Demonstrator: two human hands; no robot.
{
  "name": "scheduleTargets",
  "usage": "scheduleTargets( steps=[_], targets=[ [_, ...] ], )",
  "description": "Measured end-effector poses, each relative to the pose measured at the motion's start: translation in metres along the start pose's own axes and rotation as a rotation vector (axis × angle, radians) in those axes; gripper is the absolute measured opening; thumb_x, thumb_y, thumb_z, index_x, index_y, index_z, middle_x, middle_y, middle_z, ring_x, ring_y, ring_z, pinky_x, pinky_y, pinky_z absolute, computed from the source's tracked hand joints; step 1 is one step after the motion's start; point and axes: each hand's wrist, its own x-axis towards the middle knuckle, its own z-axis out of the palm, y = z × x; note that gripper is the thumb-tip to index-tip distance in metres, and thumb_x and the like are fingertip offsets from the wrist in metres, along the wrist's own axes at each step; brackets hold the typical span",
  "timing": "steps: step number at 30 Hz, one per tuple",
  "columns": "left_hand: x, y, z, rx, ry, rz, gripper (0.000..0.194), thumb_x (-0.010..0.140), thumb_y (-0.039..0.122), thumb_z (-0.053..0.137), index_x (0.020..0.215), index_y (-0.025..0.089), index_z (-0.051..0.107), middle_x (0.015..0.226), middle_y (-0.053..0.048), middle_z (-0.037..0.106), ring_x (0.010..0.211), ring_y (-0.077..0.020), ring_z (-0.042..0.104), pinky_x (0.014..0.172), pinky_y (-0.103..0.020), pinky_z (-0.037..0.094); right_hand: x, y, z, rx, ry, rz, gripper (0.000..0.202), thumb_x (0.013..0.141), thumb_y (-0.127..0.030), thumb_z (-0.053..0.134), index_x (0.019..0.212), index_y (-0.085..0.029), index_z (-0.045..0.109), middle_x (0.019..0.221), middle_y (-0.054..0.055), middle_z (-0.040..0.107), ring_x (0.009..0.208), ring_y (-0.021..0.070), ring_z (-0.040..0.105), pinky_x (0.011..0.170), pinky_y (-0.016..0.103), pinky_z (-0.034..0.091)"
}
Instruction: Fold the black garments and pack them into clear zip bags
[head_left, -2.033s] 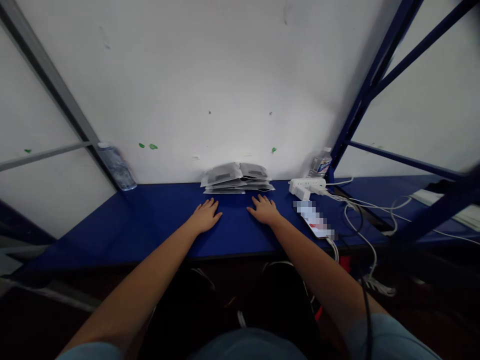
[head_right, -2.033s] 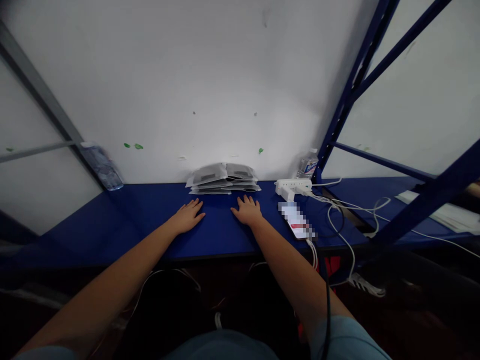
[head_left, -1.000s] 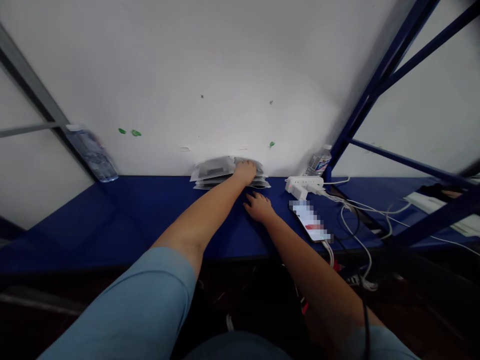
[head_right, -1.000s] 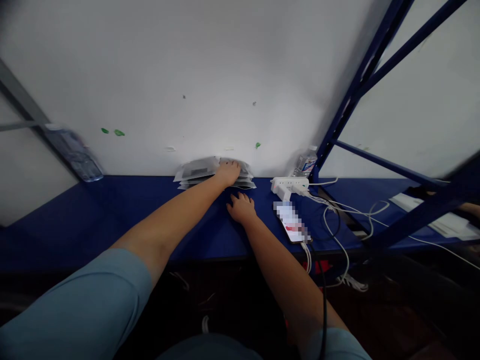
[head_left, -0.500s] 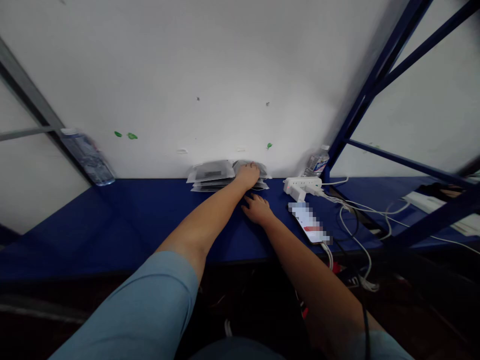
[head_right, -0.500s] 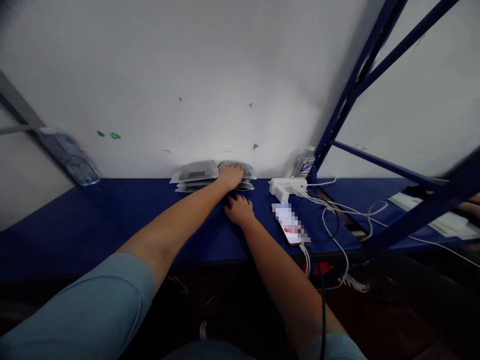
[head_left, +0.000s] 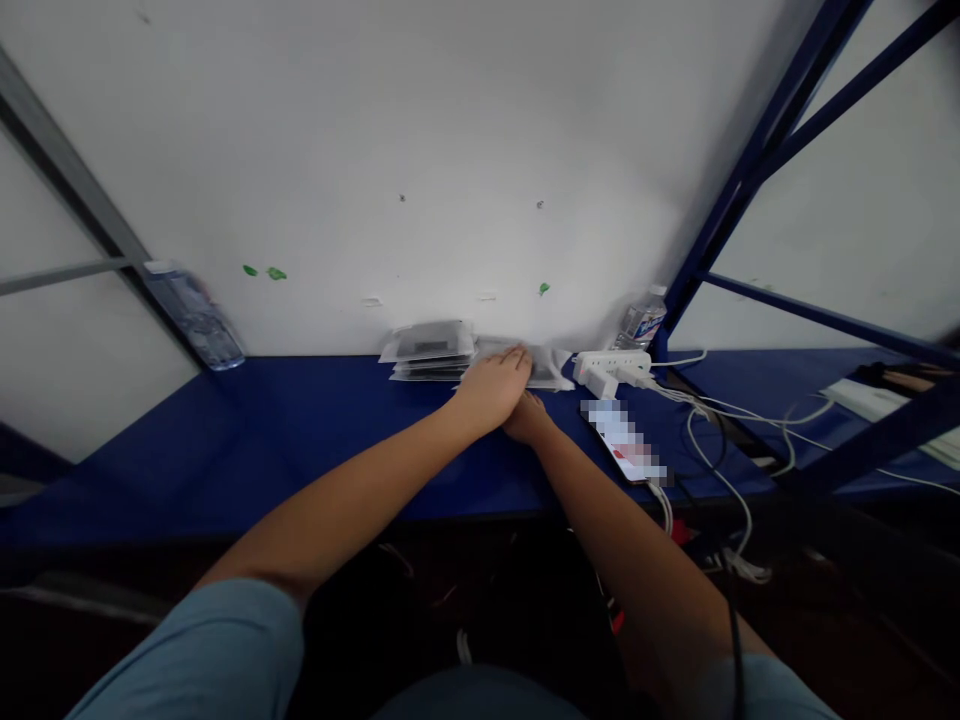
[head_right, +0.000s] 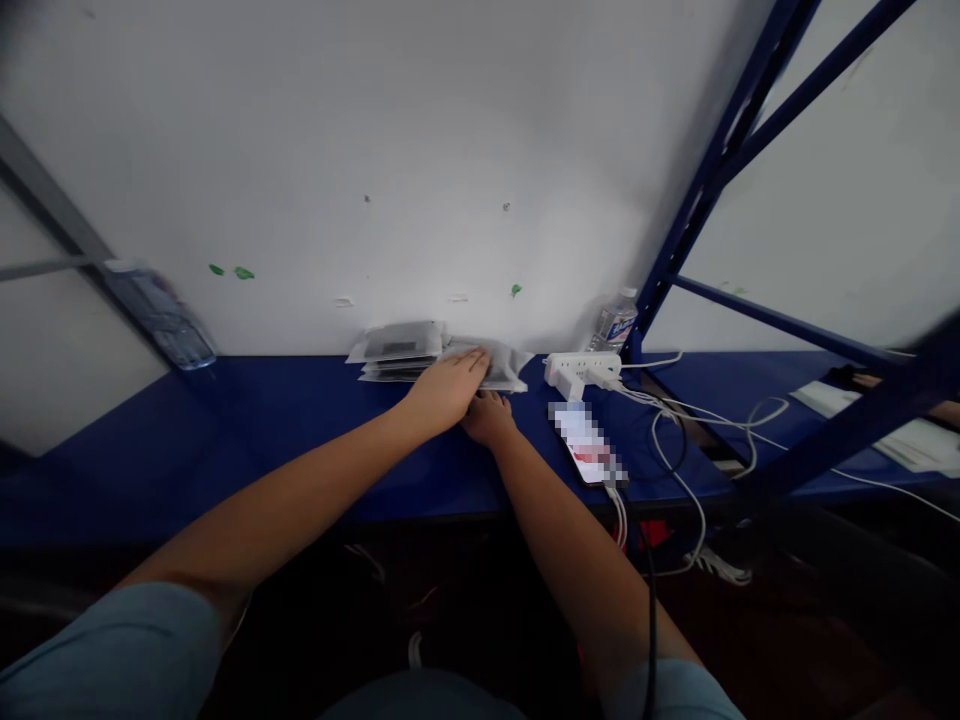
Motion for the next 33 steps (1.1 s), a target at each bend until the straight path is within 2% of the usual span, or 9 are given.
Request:
scheduleTargets(
  steps=[3, 6, 10, 13, 17, 20, 22, 28, 33],
  targets=[
    [-0.037, -0.025, 0.002, -0.014, -0.037, -0.007, 0.061, 0.093, 0.009, 0.030, 0.154, 0.010, 0.039, 0.161, -0.012, 0.038, 0.149, -0.0242, 0.036, 0.123, -0.040, 0.028, 0.000, 0.003, 0.003, 0.056, 0.042, -0.017, 0.061, 0.099, -0.045, 0.045, 0.157, -0.029, 0.035, 0.162, 0.008, 0.038, 0.147, 0.0301, 0.036, 0.118, 0.045, 0.029],
    [-0.069, -0.050, 0.016, 0.039, -0.089, -0.046, 0.059, 0.091, 0.007, 0.032, 0.149, 0.005, 0.044, 0.158, -0.018, 0.041, 0.146, -0.0260, 0.041, 0.122, -0.040, 0.030, 0.002, 0.007, 0.007, 0.093, 0.071, -0.018, 0.055, 0.096, -0.040, 0.052, 0.149, -0.026, 0.049, 0.160, 0.010, 0.040, 0.146, 0.0312, 0.036, 0.118, 0.047, 0.030],
    [-0.093, -0.067, 0.035, 0.068, -0.086, -0.079, 0.057, 0.089, 0.004, 0.039, 0.145, 0.004, 0.049, 0.153, -0.019, 0.048, 0.140, -0.0273, 0.050, 0.117, -0.042, 0.039, 0.006, 0.013, 0.011, 0.189, 0.158, -0.041, 0.051, 0.088, -0.036, 0.063, 0.136, -0.019, 0.058, 0.147, 0.018, 0.052, 0.137, 0.0329, 0.047, 0.113, 0.048, 0.036],
    [-0.097, -0.071, 0.039, 0.065, -0.043, -0.080, 0.054, 0.089, 0.006, 0.047, 0.142, 0.005, 0.053, 0.148, -0.019, 0.053, 0.136, -0.0290, 0.054, 0.114, -0.043, 0.042, 0.006, 0.015, 0.012, 0.303, 0.275, -0.108, 0.046, 0.079, -0.031, 0.071, 0.121, -0.017, 0.060, 0.124, 0.015, 0.063, 0.116, 0.0288, 0.059, 0.101, 0.042, 0.046],
    [-0.096, -0.074, 0.037, 0.028, 0.011, -0.094, 0.051, 0.088, 0.009, 0.053, 0.138, 0.008, 0.057, 0.144, -0.018, 0.058, 0.131, -0.0291, 0.058, 0.111, -0.043, 0.046, 0.000, 0.008, 0.007, 0.468, 0.448, -0.384, 0.030, 0.072, -0.019, 0.069, 0.098, -0.021, 0.055, 0.099, 0.005, 0.061, 0.094, 0.0230, 0.058, 0.087, 0.038, 0.049],
    [-0.097, -0.074, 0.037, 0.007, 0.027, -0.099, 0.050, 0.087, 0.010, 0.055, 0.137, 0.006, 0.058, 0.143, -0.019, 0.059, 0.131, -0.0295, 0.058, 0.111, -0.043, 0.046, -0.007, -0.001, 0.002, 0.488, 0.415, -0.567, 0.024, 0.074, -0.014, 0.065, 0.093, -0.022, 0.053, 0.096, 0.004, 0.058, 0.090, 0.0210, 0.056, 0.083, 0.034, 0.047],
    [-0.098, -0.074, 0.038, 0.002, 0.029, -0.105, 0.050, 0.087, 0.010, 0.054, 0.137, 0.005, 0.058, 0.143, -0.020, 0.059, 0.132, -0.0298, 0.058, 0.111, -0.043, 0.045, -0.011, -0.005, 0.000, 0.459, 0.366, -0.618, 0.021, 0.076, -0.012, 0.063, 0.091, -0.022, 0.054, 0.095, 0.004, 0.058, 0.087, 0.0197, 0.056, 0.080, 0.032, 0.046],
    [-0.102, -0.071, 0.037, -0.020, 0.048, -0.122, 0.052, 0.084, 0.007, 0.053, 0.135, 0.005, 0.060, 0.141, -0.020, 0.060, 0.129, -0.0301, 0.060, 0.110, -0.044, 0.046, -0.020, -0.012, -0.002, 0.407, 0.303, -0.587, 0.023, 0.075, -0.006, 0.062, 0.091, -0.022, 0.056, 0.090, 0.002, 0.062, 0.078, 0.0171, 0.057, 0.073, 0.028, 0.045],
    [-0.103, -0.071, 0.036, -0.036, 0.053, -0.186, 0.052, 0.083, 0.008, 0.054, 0.135, 0.005, 0.060, 0.140, -0.021, 0.061, 0.129, -0.0313, 0.059, 0.110, -0.046, 0.046, -0.023, -0.013, 0.000, 0.372, 0.286, -0.606, 0.013, 0.086, -0.018, 0.066, 0.097, -0.021, 0.059, 0.091, 0.003, 0.065, 0.079, 0.0178, 0.061, 0.071, 0.028, 0.046]
  ],
)
